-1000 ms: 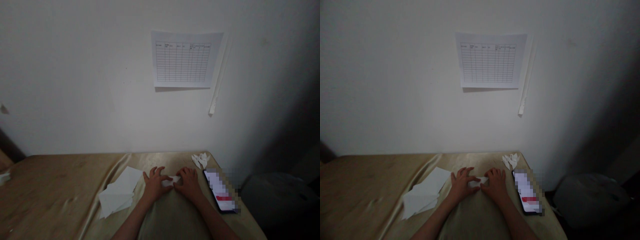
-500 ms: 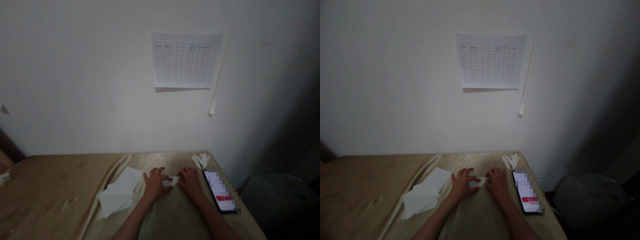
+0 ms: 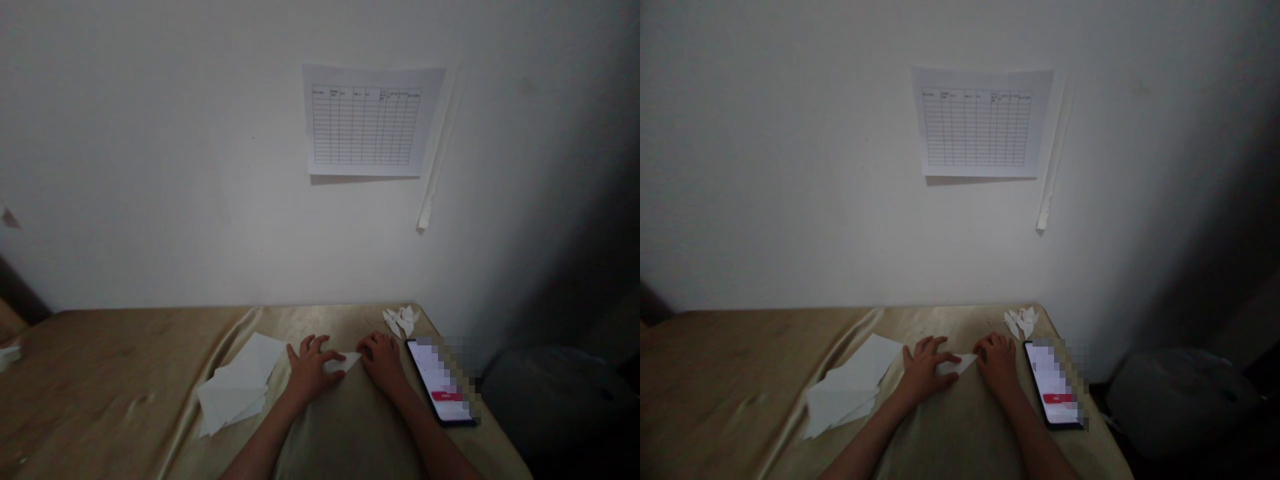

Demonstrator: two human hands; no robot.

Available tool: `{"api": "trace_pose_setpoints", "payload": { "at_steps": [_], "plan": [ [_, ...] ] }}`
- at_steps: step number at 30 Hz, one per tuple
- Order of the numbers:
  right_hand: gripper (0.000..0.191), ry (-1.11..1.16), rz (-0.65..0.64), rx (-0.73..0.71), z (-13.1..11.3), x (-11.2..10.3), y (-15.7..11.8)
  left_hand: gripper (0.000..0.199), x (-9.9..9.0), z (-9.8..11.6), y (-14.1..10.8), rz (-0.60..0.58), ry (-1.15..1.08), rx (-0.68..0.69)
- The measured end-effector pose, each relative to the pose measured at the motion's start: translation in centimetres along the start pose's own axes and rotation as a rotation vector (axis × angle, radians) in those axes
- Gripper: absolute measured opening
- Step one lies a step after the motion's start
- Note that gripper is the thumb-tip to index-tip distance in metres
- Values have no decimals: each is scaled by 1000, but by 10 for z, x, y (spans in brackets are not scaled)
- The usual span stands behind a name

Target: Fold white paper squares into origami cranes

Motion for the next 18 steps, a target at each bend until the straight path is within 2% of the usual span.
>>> {"api": "trace_pose_setpoints", "payload": {
  "at_steps": [5, 18],
  "plan": [
    [22, 9, 2, -14, 1, 1, -1, 33, -3, -4, 0, -51, 27, 29],
    [16, -10, -6, -4, -2, 3, -2, 35, -2, -7, 0, -66, 9, 23]
  ]
}}
Point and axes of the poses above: each hand's wrist, its own y-axis towards the middle knuckle, its own x-axis out of the palm, z = x × y, the point moved 1 cm from there along y, towards the middle knuckle, and after that the axes turned 7 degrees about y, right-handed, at the moved point
